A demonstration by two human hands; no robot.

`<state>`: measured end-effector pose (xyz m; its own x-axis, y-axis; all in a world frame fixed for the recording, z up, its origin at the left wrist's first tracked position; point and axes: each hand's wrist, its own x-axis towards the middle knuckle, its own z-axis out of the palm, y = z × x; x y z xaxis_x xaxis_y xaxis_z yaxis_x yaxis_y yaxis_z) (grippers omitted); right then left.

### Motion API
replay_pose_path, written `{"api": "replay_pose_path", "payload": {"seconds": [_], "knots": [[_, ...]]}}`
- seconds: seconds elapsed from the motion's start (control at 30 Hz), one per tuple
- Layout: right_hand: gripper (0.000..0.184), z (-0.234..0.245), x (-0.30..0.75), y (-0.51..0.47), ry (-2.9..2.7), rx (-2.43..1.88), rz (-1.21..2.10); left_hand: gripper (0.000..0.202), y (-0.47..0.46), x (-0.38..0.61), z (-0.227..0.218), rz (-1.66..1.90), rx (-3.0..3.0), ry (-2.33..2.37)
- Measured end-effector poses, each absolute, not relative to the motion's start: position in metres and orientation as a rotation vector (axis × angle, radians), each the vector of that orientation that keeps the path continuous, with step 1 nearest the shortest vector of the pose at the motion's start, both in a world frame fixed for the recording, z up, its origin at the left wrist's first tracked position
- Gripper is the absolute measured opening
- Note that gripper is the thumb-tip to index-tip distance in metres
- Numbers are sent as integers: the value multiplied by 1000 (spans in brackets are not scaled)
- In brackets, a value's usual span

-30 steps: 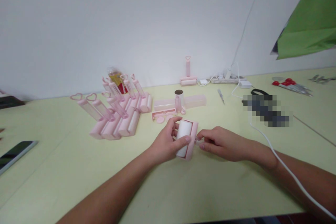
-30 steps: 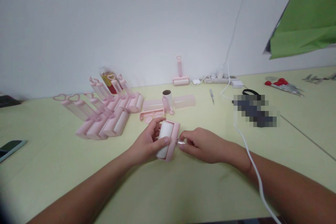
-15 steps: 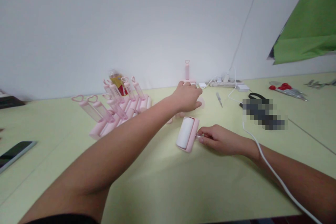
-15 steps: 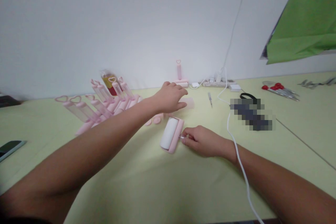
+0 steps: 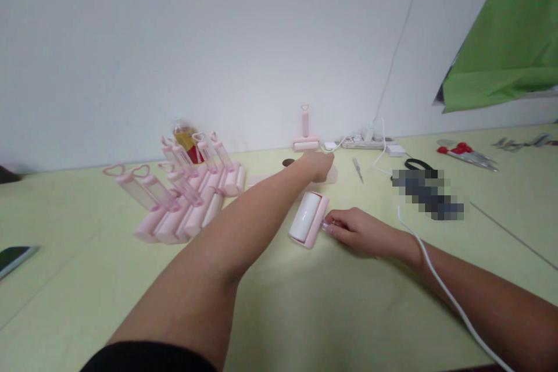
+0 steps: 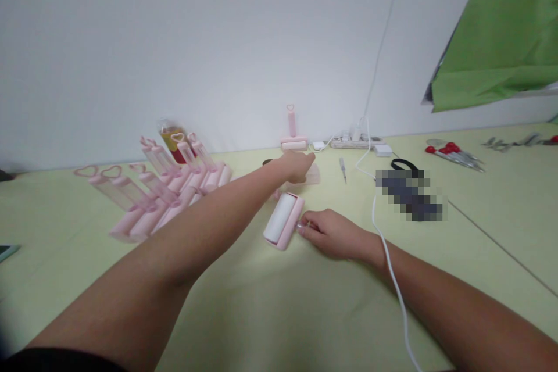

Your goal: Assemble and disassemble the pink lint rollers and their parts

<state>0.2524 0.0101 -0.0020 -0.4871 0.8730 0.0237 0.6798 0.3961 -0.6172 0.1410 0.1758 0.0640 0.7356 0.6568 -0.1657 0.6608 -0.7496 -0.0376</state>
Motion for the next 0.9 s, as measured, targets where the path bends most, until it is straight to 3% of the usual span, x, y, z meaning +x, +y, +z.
{"api": "replay_pose_path", "payload": {"seconds": [0.13, 0.27, 0.4, 0.67, 0.9], "knots": [[32, -2, 252, 10, -2293, -1352, 782, 64, 165, 135, 100, -5, 2940, 1039], [31, -2, 252, 11, -2280, -1363, 782, 53, 144, 113, 137, 474, 2828, 968], [30, 0, 249, 9, -2272, -1357, 785, 43, 109, 68, 147, 669, 2629, 1051], [30, 10, 246, -1, -2330, -1169, 821, 42, 33, -31, 87, 856, 2030, 1107], [30, 14, 240, -11, -2424, -1056, 772, 47, 17, -48, 40, 866, 1579, 951]]}}
